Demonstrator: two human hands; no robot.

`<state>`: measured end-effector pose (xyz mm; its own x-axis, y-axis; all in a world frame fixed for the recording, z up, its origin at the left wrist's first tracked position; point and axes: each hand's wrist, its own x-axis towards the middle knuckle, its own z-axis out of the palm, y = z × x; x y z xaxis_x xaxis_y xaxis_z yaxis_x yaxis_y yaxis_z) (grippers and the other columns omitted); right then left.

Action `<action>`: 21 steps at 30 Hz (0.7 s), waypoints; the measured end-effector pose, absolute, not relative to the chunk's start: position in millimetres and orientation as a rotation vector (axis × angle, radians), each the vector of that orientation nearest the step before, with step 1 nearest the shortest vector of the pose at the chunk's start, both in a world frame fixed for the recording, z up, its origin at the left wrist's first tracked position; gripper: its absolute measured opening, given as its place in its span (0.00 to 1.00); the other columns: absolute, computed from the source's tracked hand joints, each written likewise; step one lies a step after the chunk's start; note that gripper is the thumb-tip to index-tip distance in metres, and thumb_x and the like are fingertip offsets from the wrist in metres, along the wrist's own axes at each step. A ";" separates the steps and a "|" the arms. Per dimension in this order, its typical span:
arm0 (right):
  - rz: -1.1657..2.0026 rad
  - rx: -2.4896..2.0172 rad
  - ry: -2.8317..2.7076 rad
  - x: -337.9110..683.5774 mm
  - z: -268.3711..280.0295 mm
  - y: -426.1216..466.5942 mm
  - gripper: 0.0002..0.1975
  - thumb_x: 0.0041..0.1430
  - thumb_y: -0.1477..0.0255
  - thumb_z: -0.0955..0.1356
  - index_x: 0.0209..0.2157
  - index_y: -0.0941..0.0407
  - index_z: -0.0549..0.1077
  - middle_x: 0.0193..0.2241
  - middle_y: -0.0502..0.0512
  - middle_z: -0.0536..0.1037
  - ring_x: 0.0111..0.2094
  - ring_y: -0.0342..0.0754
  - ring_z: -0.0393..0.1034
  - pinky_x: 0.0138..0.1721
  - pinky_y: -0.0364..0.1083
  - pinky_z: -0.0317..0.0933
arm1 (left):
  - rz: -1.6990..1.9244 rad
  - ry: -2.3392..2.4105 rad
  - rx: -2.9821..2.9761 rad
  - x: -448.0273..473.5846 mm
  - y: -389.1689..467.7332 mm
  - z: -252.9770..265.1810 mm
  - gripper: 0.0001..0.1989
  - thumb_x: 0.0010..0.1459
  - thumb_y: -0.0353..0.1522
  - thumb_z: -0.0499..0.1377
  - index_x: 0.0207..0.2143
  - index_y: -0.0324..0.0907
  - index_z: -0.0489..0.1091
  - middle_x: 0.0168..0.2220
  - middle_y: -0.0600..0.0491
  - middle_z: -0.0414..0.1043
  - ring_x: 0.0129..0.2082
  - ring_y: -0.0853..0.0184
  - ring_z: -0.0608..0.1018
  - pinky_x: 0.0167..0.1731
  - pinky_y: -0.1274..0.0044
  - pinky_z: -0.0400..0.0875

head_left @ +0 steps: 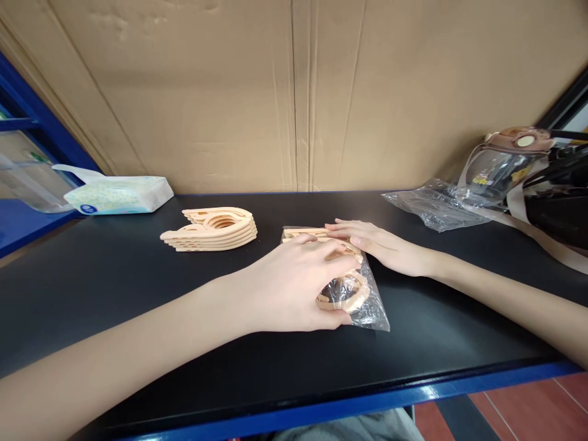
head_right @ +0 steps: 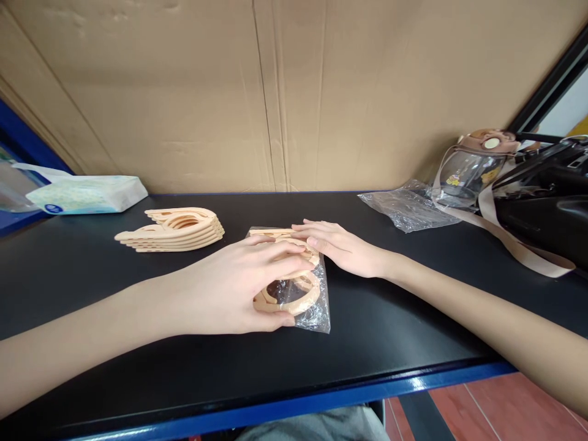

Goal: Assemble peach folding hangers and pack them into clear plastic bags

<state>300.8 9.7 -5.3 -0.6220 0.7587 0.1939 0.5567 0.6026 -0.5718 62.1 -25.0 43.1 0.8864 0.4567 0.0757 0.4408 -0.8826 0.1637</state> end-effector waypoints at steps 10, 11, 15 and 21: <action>0.432 -1.206 -2.465 307.0 -0.9 12.2 0.33 0.71 0.51 0.50 0.71 0.51 0.48 0.72 0.50 0.44 0.72 0.51 0.35 0.71 0.59 0.34 | 0.117 0.806 2.977 66.4 -11.1 42.4 0.22 0.60 0.38 0.60 0.56 0.43 0.67 0.64 0.49 0.64 0.66 0.55 0.63 0.63 0.64 0.58; 0.302 -1.281 -2.462 311.9 1.2 16.0 0.33 0.71 0.52 0.49 0.71 0.51 0.48 0.72 0.50 0.44 0.72 0.50 0.36 0.71 0.57 0.36 | 0.075 0.838 2.994 67.5 -3.6 43.4 0.20 0.62 0.39 0.59 0.55 0.44 0.67 0.64 0.50 0.64 0.66 0.56 0.64 0.63 0.65 0.58; -0.350 -1.811 -2.416 347.4 14.1 32.9 0.30 0.72 0.58 0.53 0.70 0.57 0.53 0.72 0.59 0.49 0.72 0.53 0.42 0.69 0.55 0.45 | -0.031 0.896 3.007 71.6 37.2 47.2 0.22 0.64 0.45 0.55 0.55 0.45 0.68 0.66 0.49 0.62 0.66 0.55 0.63 0.63 0.64 0.57; -0.402 -2.273 -2.311 397.7 30.2 37.2 0.17 0.70 0.67 0.60 0.44 0.62 0.76 0.39 0.66 0.81 0.42 0.57 0.77 0.45 0.58 0.68 | -0.115 1.012 3.054 78.6 87.7 48.6 0.20 0.68 0.41 0.53 0.58 0.42 0.66 0.65 0.44 0.61 0.66 0.52 0.62 0.62 0.55 0.57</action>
<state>397.7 37.2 30.2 -0.0272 0.9962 0.0824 0.9655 0.0048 0.2603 78.6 87.7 48.6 0.8001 0.5983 -0.0433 0.5927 -0.7996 -0.0965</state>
